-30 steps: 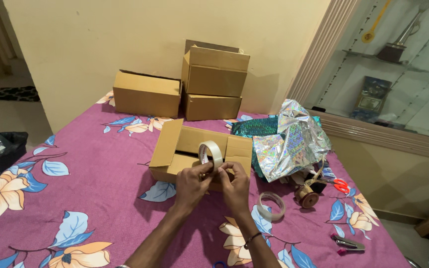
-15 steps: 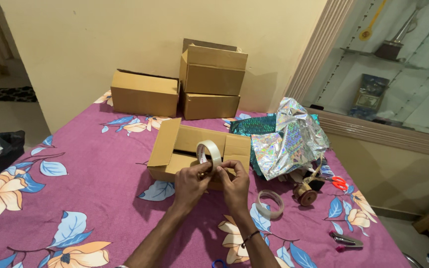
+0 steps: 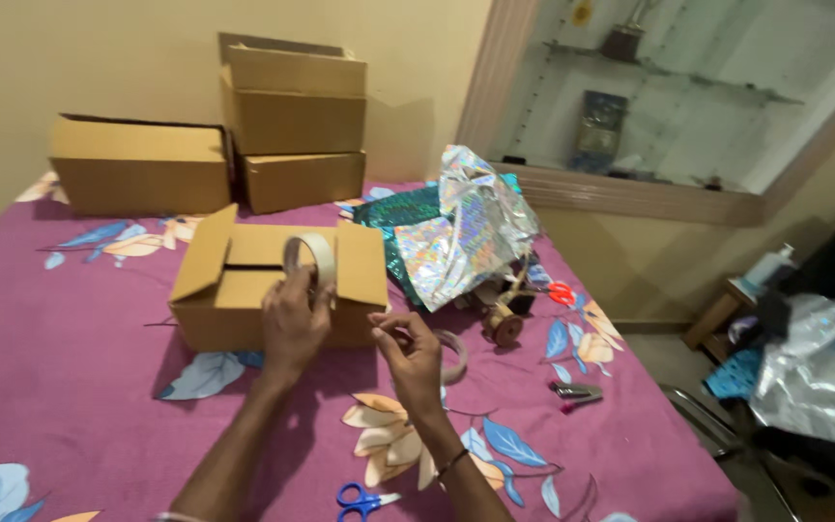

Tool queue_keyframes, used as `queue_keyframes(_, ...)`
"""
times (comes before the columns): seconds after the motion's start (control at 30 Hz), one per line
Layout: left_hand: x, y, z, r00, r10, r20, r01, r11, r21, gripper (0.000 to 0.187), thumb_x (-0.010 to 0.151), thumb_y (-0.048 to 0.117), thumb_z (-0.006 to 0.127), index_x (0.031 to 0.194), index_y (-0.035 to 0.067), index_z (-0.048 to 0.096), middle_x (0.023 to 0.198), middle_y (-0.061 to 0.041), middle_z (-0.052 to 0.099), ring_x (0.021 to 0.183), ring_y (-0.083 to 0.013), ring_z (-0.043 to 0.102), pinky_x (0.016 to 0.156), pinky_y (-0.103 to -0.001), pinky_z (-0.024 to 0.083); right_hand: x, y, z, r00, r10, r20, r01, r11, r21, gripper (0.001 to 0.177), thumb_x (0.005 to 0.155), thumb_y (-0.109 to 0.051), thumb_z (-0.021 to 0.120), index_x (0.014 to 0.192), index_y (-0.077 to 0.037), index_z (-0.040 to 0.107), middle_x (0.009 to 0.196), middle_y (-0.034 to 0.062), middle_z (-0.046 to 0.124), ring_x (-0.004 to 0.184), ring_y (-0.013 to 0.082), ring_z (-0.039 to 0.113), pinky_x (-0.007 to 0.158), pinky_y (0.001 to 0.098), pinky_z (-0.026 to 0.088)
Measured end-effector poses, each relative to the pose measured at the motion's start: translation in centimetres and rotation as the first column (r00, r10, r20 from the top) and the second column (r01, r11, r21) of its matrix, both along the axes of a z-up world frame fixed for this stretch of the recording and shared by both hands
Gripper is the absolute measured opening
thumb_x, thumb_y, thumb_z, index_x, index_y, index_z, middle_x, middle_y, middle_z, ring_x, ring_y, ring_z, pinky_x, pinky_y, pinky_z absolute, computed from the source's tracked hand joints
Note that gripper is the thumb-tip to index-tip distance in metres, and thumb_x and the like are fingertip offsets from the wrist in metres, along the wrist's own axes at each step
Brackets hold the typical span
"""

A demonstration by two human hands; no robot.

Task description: The person places a small black object into a cardboard box, closes the flaps, and then uses scissors to cut a strip of clear packing tape. The tape is held but not applied to the box by the end of the clip.

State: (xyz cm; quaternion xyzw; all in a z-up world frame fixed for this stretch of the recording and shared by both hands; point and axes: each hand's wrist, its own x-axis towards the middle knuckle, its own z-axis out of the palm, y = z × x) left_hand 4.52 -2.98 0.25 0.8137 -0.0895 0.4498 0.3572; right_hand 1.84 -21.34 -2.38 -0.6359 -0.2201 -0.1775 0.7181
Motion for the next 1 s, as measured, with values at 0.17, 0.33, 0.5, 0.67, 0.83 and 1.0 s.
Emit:
queue_keyframes(0.17,2.3,0.3,1.5,0.992,-0.026,-0.124,0.017,0.997,-0.069,0.027,0.093,0.017,0.072,0.114,0.001,0.064,0.091,-0.022,0.071,0.083,-0.0405,0.068,0.079,-0.054,0.051,-1.3,-7.2,-2.9,0.964,-0.244,-0.109,0.232,0.966,-0.109,0.006,0.095,-0.002,0.070,0.100,0.001,0.071,0.094,0.0097,0.073,0.084,0.0124,0.068,0.072,0.0250,0.054)
queue_keyframes(0.33,1.0,-1.3,1.0,0.994,0.048,0.095,-0.030,0.981,-0.190,0.026,0.102,0.015,0.068,0.118,-0.004,0.062,0.099,-0.022,0.069,0.086,-0.0391,0.065,0.081,-0.054,0.049,-2.0,-13.0,-4.4,0.939,-0.270,-0.213,0.250,0.961,-0.117,0.007,0.094,-0.004,0.067,0.099,0.001,0.067,0.089,0.0063,0.075,0.083,0.0117,0.073,0.071,0.0247,0.059)
queue_keyframes(0.5,-1.4,-6.9,-0.9,0.976,0.067,0.205,-0.050,0.995,-0.086,0.026,0.103,0.020,0.066,0.114,-0.003,0.062,0.099,-0.019,0.065,0.095,-0.0371,0.058,0.093,-0.051,0.044,-0.8,-16.9,-4.2,0.887,-0.271,-0.374,0.234,0.962,-0.141,0.014,0.092,-0.004,0.068,0.104,-0.001,0.065,0.096,0.0082,0.072,0.083,0.0143,0.073,0.061,0.0340,0.064)
queue_keyframes(0.67,-2.1,-12.4,-3.6,0.973,-0.229,0.008,0.228,0.967,-0.114,0.033,0.097,0.023,0.061,0.119,-0.001,0.063,0.086,-0.014,0.065,0.085,-0.0294,0.055,0.091,-0.045,0.040,4.2,-23.4,-3.0,0.839,-0.491,-0.235,0.365,0.828,-0.427,0.024,0.091,-0.008,0.066,0.115,-0.004,0.063,0.105,0.0101,0.074,0.092,0.0183,0.073,0.067,0.0360,0.065)
queue_keyframes(0.83,0.0,-14.1,-7.4,0.883,-0.435,-0.175,0.397,0.892,-0.214,0.033,0.092,0.019,0.062,0.122,0.007,0.066,0.080,-0.007,0.073,0.080,-0.0264,0.058,0.079,-0.043,0.046,12.8,-32.2,-5.3,0.749,-0.625,0.218,0.571,0.444,-0.690,0.031,0.089,-0.004,0.062,0.119,-0.001,0.064,0.112,0.0197,0.072,0.109,0.0336,0.068,0.097,0.0445,0.053)
queue_keyframes(1.0,4.2,-14.1,-13.2,0.726,-0.651,-0.223,0.472,0.707,-0.527,0.027,0.089,0.012,0.064,0.115,0.007,0.067,0.083,-0.007,0.077,0.075,-0.0152,0.078,0.068,-0.032,0.061,20.4,-38.7,-9.5,0.760,-0.504,0.411,0.582,0.246,-0.775,0.058,0.080,0.003,0.050,0.139,0.002,0.052,0.137,0.0255,0.058,0.129,0.0425,0.054,0.109,0.0488,0.045)
